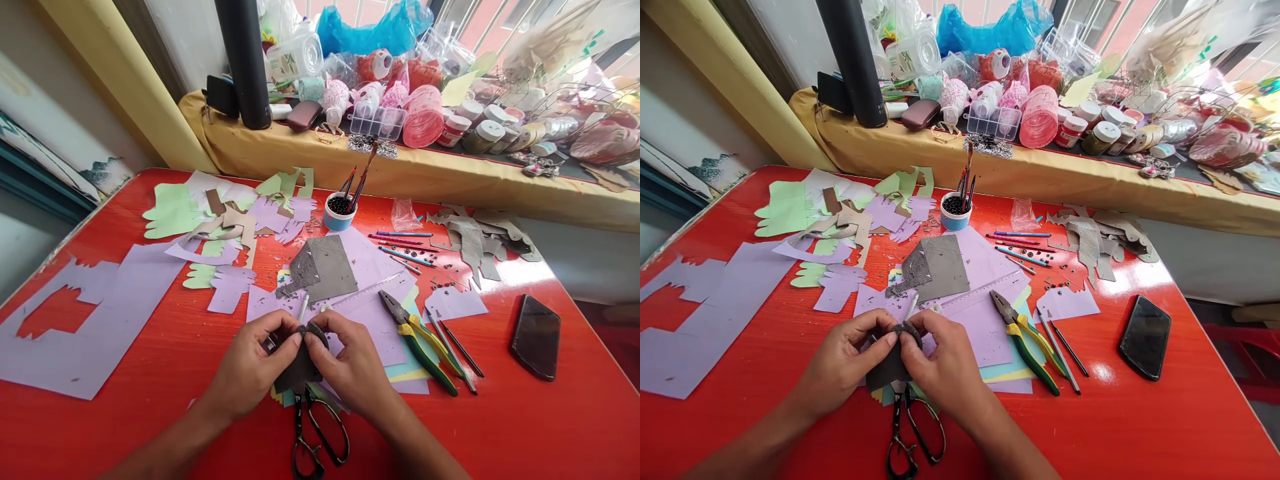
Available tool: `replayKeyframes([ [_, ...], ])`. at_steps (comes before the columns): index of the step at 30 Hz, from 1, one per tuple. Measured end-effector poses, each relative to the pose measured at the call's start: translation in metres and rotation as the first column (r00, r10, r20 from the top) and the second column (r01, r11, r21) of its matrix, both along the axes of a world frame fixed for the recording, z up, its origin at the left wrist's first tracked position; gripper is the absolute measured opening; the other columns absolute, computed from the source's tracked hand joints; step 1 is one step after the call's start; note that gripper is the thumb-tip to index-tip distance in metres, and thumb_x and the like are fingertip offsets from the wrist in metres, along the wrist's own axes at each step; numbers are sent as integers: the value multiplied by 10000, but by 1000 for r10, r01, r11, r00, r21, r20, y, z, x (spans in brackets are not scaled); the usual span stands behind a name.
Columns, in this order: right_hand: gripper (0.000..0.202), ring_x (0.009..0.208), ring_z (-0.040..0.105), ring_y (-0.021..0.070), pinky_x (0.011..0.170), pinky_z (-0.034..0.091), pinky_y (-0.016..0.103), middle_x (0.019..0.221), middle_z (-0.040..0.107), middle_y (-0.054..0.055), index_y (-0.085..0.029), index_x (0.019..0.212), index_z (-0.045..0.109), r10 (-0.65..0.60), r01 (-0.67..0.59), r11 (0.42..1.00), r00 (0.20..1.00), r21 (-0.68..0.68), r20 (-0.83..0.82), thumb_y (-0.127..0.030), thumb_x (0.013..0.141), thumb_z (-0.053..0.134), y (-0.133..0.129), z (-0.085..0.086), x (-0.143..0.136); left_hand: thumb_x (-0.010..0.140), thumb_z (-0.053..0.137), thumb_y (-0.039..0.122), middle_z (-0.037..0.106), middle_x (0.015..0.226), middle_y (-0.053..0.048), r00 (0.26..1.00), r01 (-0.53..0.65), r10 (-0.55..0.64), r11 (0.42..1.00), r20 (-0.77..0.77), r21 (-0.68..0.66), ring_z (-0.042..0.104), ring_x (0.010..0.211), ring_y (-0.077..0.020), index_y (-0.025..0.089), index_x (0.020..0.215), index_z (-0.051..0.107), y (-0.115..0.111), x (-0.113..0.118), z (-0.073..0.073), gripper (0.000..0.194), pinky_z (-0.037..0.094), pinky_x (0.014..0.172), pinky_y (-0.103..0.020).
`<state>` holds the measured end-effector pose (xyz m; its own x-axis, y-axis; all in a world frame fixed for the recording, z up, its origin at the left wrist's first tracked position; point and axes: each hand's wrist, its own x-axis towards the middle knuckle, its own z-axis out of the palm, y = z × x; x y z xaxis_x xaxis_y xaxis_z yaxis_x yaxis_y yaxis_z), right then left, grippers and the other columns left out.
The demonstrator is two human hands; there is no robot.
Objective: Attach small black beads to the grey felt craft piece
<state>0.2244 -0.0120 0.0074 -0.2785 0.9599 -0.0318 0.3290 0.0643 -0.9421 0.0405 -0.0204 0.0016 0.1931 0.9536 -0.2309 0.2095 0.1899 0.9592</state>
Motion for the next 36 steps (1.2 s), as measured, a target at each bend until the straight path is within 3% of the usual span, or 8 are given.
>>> replayKeyframes([
  [5, 103, 708, 577, 164, 674, 451, 257, 755, 643, -12, -216, 822, 622, -12, 13, 1000, 999, -29, 39, -194, 906, 567, 3, -6, 1, 956, 614, 372, 663, 779, 6, 998, 0, -1, 1000, -68, -7, 606, 740, -179, 212, 877, 705, 2, 2, -8, 200, 491, 670, -245],
  [11, 102, 733, 586, 170, 695, 444, 261, 775, 652, -5, -216, 843, 634, 18, -17, 1000, 998, -17, 67, -217, 918, 564, 5, -6, 6, 990, 598, 381, 754, 892, -14, 975, 66, -37, 990, -219, 127, 687, 857, -206, 243, 914, 746, 7, -2, -3, 217, 504, 764, -272],
  [16, 95, 728, 586, 172, 696, 450, 267, 767, 655, -3, -213, 842, 642, 45, -44, 999, 996, -16, 80, -204, 902, 569, 4, -7, 6, 977, 608, 362, 794, 957, -17, 969, 105, -75, 988, -234, 117, 722, 904, -212, 258, 953, 779, 10, -8, -2, 201, 526, 800, -270],
  [24, 104, 786, 615, 175, 738, 462, 269, 840, 701, 7, -207, 896, 675, 94, -90, 993, 994, -73, 47, -174, 917, 578, 6, -2, 8, 959, 588, 390, 741, 804, 9, 958, 129, -111, 990, -264, 54, 665, 741, -174, 236, 885, 738, 10, -9, 4, 227, 492, 663, -243],
  [36, 102, 778, 635, 173, 722, 453, 258, 828, 707, -2, -212, 904, 682, 123, -118, 987, 991, -105, 44, -213, 960, 596, 8, -3, 14, 910, 577, 400, 707, 751, 3, 960, 118, -114, 993, -258, 2, 626, 709, -171, 208, 860, 729, 11, -5, 1, 250, 464, 629, -247],
])
